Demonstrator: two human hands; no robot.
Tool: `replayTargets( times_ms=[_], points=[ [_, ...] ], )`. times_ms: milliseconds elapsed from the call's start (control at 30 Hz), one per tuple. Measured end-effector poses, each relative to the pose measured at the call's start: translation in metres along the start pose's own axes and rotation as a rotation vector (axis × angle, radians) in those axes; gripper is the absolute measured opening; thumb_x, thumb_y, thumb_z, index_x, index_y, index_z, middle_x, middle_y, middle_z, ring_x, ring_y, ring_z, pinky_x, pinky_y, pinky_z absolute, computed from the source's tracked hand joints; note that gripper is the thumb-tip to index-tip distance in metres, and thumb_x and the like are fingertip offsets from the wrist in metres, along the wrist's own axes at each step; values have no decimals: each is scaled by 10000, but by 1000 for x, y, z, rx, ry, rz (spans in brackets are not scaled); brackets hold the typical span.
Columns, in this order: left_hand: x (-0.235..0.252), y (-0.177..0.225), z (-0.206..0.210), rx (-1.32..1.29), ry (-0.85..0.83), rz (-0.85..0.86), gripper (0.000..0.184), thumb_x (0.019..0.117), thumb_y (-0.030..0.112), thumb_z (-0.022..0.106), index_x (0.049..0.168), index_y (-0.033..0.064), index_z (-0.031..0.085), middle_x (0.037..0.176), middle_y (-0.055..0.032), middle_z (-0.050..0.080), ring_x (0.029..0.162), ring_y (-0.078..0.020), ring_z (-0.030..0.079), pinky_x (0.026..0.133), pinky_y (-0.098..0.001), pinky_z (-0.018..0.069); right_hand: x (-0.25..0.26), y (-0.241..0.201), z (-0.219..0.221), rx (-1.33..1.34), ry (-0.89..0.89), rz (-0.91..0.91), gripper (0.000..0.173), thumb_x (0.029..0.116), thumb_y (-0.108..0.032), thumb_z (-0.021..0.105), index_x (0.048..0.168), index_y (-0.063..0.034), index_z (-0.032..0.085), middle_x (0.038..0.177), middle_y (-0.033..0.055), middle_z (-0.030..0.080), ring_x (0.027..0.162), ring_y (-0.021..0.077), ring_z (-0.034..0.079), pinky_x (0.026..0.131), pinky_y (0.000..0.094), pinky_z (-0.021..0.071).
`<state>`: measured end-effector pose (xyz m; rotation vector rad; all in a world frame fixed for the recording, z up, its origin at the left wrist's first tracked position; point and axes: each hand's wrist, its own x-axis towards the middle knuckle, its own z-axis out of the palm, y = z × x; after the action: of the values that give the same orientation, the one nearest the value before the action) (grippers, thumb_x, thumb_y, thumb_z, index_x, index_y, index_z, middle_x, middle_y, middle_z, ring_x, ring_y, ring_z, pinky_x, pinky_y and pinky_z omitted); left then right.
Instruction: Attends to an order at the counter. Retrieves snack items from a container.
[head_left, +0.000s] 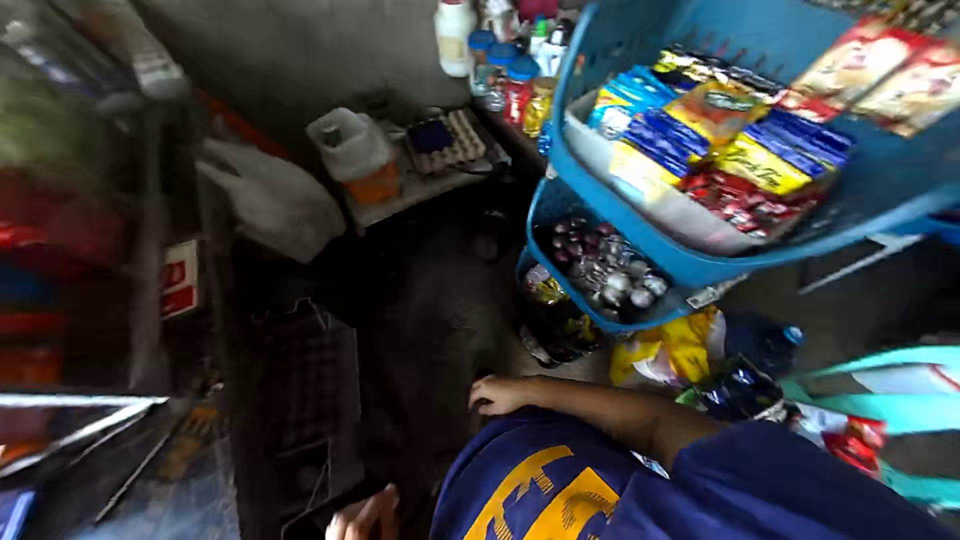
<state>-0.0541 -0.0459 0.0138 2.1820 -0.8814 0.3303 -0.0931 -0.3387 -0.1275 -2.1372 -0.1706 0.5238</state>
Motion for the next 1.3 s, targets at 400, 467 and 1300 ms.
replayTargets(
  times_ms=[400,467,1300],
  points=[
    [281,181,138,-250,-196,891,198,1003,223,633,1032,105,790,1056,-89,737,1068,-266,649,956,-452,463,-85,51,-85,155,221,57,297,1019,-33,536,1276,55,656,1264,277,643,1097,387,650,1018,484,488],
    [309,206,162,-213,-176,952,185,1007,202,633,1030,106,790,1077,-95,739,1072,-284,649,958,-471,453,-93,57,-97,154,219,32,296,1023,-28,533,1277,63,655,1269,281,644,1111,397,645,1031,489,476],
    [353,263,205,-47,-152,1110,163,1018,121,613,1011,54,762,1021,-129,739,1046,-320,675,1075,-561,373,-108,79,-111,354,240,44,288,1029,-31,531,1269,77,650,1195,292,663,1032,386,662,968,491,498]
  ],
)
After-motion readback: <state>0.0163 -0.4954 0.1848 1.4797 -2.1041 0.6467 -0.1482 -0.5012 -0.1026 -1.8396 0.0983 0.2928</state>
